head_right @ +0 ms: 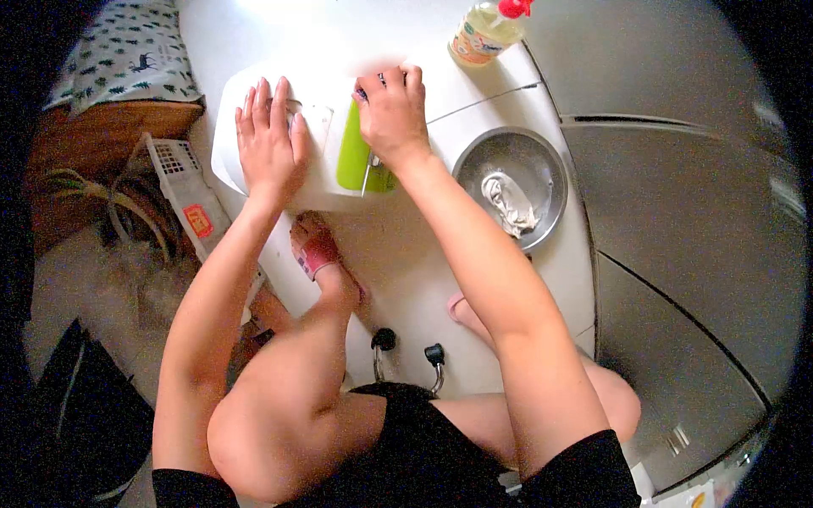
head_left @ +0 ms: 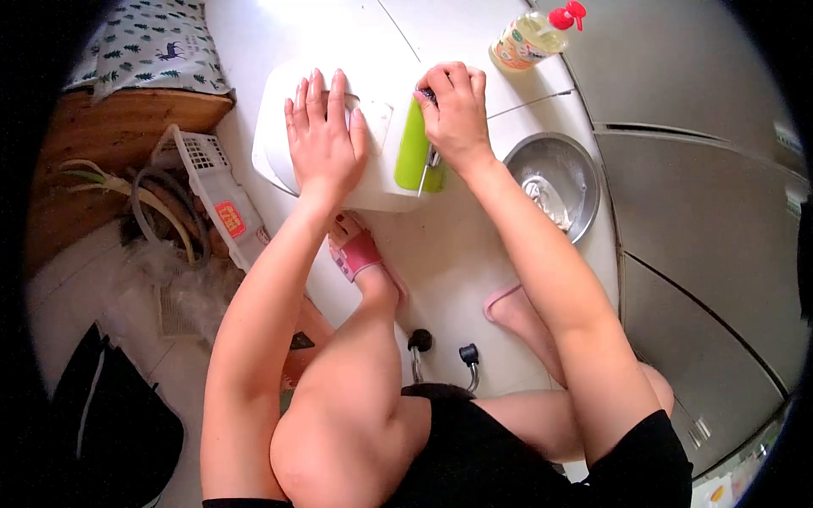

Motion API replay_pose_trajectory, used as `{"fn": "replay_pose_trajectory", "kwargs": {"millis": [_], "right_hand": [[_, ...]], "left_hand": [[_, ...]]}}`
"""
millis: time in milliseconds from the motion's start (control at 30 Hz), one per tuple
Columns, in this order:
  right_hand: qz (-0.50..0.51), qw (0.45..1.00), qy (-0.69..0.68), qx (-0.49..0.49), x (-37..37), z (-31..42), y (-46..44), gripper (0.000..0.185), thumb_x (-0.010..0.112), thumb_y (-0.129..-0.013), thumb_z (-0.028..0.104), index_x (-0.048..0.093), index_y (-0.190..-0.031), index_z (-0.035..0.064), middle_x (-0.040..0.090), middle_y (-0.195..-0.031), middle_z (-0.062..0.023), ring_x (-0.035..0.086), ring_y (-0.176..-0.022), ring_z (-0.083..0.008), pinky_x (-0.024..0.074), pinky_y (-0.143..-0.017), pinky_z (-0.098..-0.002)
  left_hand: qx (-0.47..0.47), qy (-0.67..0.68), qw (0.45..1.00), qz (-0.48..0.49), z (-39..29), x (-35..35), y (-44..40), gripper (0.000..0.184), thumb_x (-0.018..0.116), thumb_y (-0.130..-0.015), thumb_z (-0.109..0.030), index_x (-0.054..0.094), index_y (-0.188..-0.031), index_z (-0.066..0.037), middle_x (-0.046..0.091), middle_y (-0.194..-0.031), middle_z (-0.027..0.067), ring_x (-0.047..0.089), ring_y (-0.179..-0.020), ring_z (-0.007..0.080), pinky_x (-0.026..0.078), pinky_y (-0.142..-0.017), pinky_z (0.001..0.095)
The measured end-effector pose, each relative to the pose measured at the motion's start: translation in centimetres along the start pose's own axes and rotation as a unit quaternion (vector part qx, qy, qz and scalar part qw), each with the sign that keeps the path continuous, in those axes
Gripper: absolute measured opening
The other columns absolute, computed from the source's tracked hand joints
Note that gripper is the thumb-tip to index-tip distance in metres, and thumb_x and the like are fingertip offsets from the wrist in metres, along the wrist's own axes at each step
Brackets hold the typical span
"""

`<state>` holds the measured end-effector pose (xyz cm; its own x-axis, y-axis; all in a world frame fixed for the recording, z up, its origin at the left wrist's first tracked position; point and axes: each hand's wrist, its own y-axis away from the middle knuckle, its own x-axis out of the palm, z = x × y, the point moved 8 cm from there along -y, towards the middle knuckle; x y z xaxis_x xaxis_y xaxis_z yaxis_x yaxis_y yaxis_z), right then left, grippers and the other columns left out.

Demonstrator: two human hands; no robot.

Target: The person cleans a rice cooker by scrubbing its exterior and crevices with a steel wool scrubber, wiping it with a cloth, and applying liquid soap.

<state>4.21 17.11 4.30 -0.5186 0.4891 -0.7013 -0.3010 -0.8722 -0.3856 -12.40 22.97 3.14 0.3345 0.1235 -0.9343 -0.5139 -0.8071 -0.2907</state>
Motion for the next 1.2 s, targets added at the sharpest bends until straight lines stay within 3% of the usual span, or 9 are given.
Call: {"fn": "replay_pose_trajectory", "kwargs": {"millis": [133, 233, 400, 467, 567, 800, 933, 1067, 1200], "right_hand": [[0.043, 0.998, -0.002, -0.048, 0.0, 2.7, 6.1, 0.025, 0.061, -0.073, 0.001, 0.063, -0.097, 0.0083, 0.059, -0.106, -0.0105, 0.049, -0.112, -0.0358, 0.0393, -0.096, -0.0511], [0.073, 0.996, 0.003, -0.044, -0.1, 4.6, 9.2, 0.026, 0.063, -0.073, 0.004, 0.063, -0.099, 0.0084, 0.057, -0.113, -0.0097, 0.047, -0.117, -0.0347, 0.0389, -0.098, -0.0493], [0.056, 0.993, 0.091, -0.052, 1.2, 1.1, 4.5, 0.021, 0.066, -0.078, 0.008, 0.062, -0.099, 0.0091, 0.055, -0.112, -0.0105, 0.046, -0.112, -0.0338, 0.0406, -0.094, -0.0463], [0.032, 0.998, 0.052, 0.023, 0.6, -1.5, 0.5, 0.017, 0.065, -0.083, 0.009, 0.061, -0.100, 0.0081, 0.053, -0.108, -0.0118, 0.045, -0.107, -0.0349, 0.0396, -0.093, -0.0472], [0.013, 1.000, 0.014, 0.012, 0.0, -1.7, 0.5, 0.017, 0.064, -0.087, 0.013, 0.059, -0.102, 0.0074, 0.052, -0.108, -0.0118, 0.045, -0.104, -0.0352, 0.0387, -0.093, -0.0485], [0.061, 0.997, -0.024, 0.039, -1.5, 3.6, 11.9, 0.028, 0.068, -0.081, 0.008, 0.056, -0.106, 0.0061, 0.046, -0.120, -0.0178, 0.042, -0.116, -0.0392, 0.0356, -0.101, -0.0524], [0.075, 0.993, -0.037, 0.078, -1.1, 1.9, 11.0, 0.028, 0.066, -0.082, 0.004, 0.056, -0.108, 0.0058, 0.045, -0.120, -0.0185, 0.042, -0.115, -0.0405, 0.0366, -0.100, -0.0530], [0.080, 0.990, -0.060, 0.101, -1.4, 1.3, 9.5, 0.023, 0.066, -0.082, 0.004, 0.059, -0.104, 0.0044, 0.052, -0.112, -0.0164, 0.047, -0.108, -0.0395, 0.0385, -0.097, -0.0488], [0.007, 0.964, -0.165, 0.207, -3.4, -0.5, 7.0, 0.022, 0.069, -0.083, 0.008, 0.060, -0.103, 0.0037, 0.058, -0.103, -0.0145, 0.057, -0.102, -0.0336, 0.0449, -0.093, -0.0427]], "left_hand": [[0.004, -0.004, 1.000, 0.003, 0.2, 0.2, 0.2, 0.057, 0.047, -0.099, -0.032, 0.040, -0.153, -0.013, 0.036, -0.157, 0.0183, 0.028, -0.148, 0.0353, 0.015, -0.124, 0.0506], [0.000, -0.003, 1.000, 0.010, 0.1, 0.2, 0.2, 0.058, 0.046, -0.099, -0.032, 0.040, -0.153, -0.013, 0.035, -0.158, 0.0185, 0.027, -0.149, 0.0353, 0.015, -0.124, 0.0504], [0.006, 0.008, 1.000, 0.010, 0.0, 0.1, 0.0, 0.059, 0.047, -0.098, -0.032, 0.041, -0.152, -0.010, 0.036, -0.157, 0.0207, 0.027, -0.148, 0.0367, 0.013, -0.124, 0.0518], [0.004, 0.007, 1.000, 0.009, 0.0, 0.0, 0.1, 0.058, 0.046, -0.098, -0.033, 0.041, -0.152, -0.011, 0.035, -0.157, 0.0199, 0.027, -0.149, 0.0361, 0.013, -0.124, 0.0509], [-0.001, 0.000, 1.000, 0.009, 0.1, 0.1, 0.1, 0.058, 0.045, -0.099, -0.033, 0.039, -0.153, -0.013, 0.035, -0.158, 0.0181, 0.026, -0.149, 0.0348, 0.014, -0.124, 0.0491], [-0.008, -0.010, 1.000, 0.010, 0.2, 0.3, 0.0, 0.058, 0.047, -0.099, -0.034, 0.040, -0.153, -0.014, 0.036, -0.157, 0.0175, 0.027, -0.149, 0.0343, 0.014, -0.124, 0.0489], [-0.006, -0.001, 1.000, 0.007, 0.1, 0.1, 0.1, 0.057, 0.047, -0.099, -0.034, 0.040, -0.153, -0.014, 0.037, -0.156, 0.0177, 0.027, -0.149, 0.0350, 0.015, -0.124, 0.0494], [-0.005, 0.004, 1.000, 0.002, 0.1, -0.1, 0.2, 0.057, 0.046, -0.100, -0.033, 0.040, -0.153, -0.013, 0.037, -0.157, 0.0176, 0.027, -0.149, 0.0349, 0.015, -0.124, 0.0497], [-0.006, 0.003, 1.000, 0.004, 0.1, -0.1, 0.1, 0.057, 0.047, -0.100, -0.033, 0.040, -0.152, -0.013, 0.036, -0.157, 0.0176, 0.027, -0.149, 0.0348, 0.015, -0.124, 0.0497]]}}
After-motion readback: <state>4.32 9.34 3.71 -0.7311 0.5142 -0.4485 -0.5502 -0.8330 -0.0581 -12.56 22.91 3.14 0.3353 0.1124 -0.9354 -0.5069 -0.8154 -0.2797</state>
